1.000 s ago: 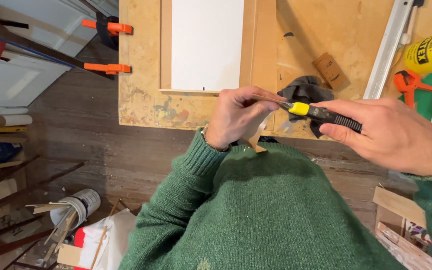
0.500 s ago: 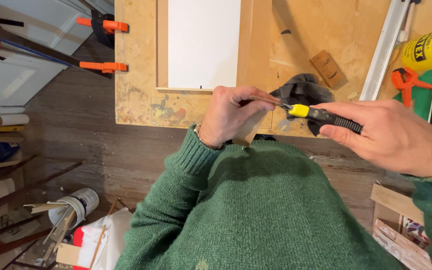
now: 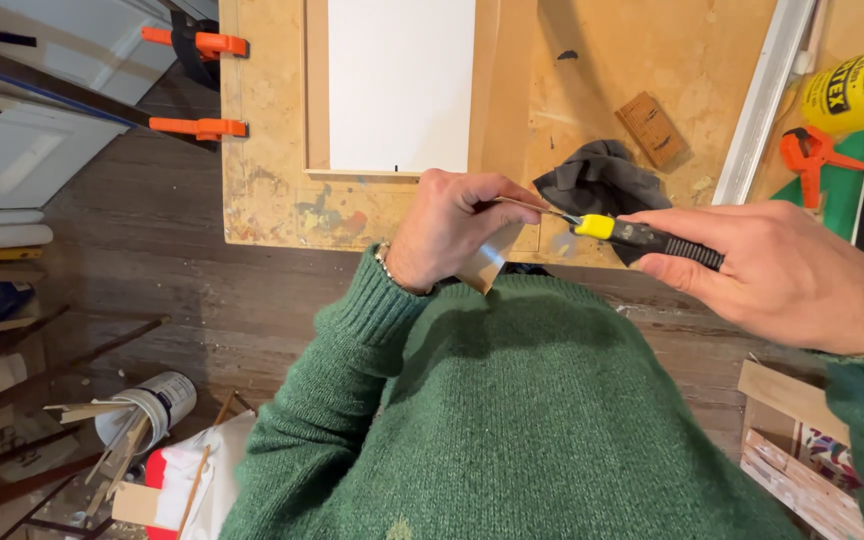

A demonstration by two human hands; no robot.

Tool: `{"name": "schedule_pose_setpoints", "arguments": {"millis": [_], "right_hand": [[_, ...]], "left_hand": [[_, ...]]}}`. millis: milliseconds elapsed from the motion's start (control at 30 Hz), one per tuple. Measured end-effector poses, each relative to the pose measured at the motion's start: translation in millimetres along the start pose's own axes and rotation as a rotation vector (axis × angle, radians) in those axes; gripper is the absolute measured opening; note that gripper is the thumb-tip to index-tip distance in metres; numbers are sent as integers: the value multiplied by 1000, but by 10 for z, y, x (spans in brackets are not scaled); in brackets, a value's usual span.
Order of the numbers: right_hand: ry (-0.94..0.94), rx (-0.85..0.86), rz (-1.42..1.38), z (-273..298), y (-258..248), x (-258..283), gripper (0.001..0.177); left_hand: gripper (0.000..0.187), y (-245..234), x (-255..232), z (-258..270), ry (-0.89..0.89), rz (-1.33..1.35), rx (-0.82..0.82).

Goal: Applying adhesive to a wood veneer strip and attaching it to an art frame.

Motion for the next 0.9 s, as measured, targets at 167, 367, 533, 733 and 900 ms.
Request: {"name": "schedule_pose_setpoints", "arguments": {"millis": [167,367,533,733,900], "right_hand": [[-30,-14,-25,-15,45,-28,47],[26,2,-13,4,48,-35,47],[-69,-36,-104,-23,28,59,49],[-109,-55,-90,-44,70,20,49],[-109,-37,-156,-65,158,-24,51]], "left_hand": [[14,18,-39,11,50,-65,-18],[15,-5,-15,34,84,-138,6],[16,27,-99,22,108,-204,11],[16,28,-78,33,115,-201,2],[15,83,-39,29,89,-171,15]]}}
Point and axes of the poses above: each hand's wrist, its own z-axis away from the middle knuckle, its own y-axis out of the palm, x = y × z, the point moved 5 cm from there along -z, towards the middle knuckle, and after that the axes turned 2 degrees about z, right-handed, at the moved point
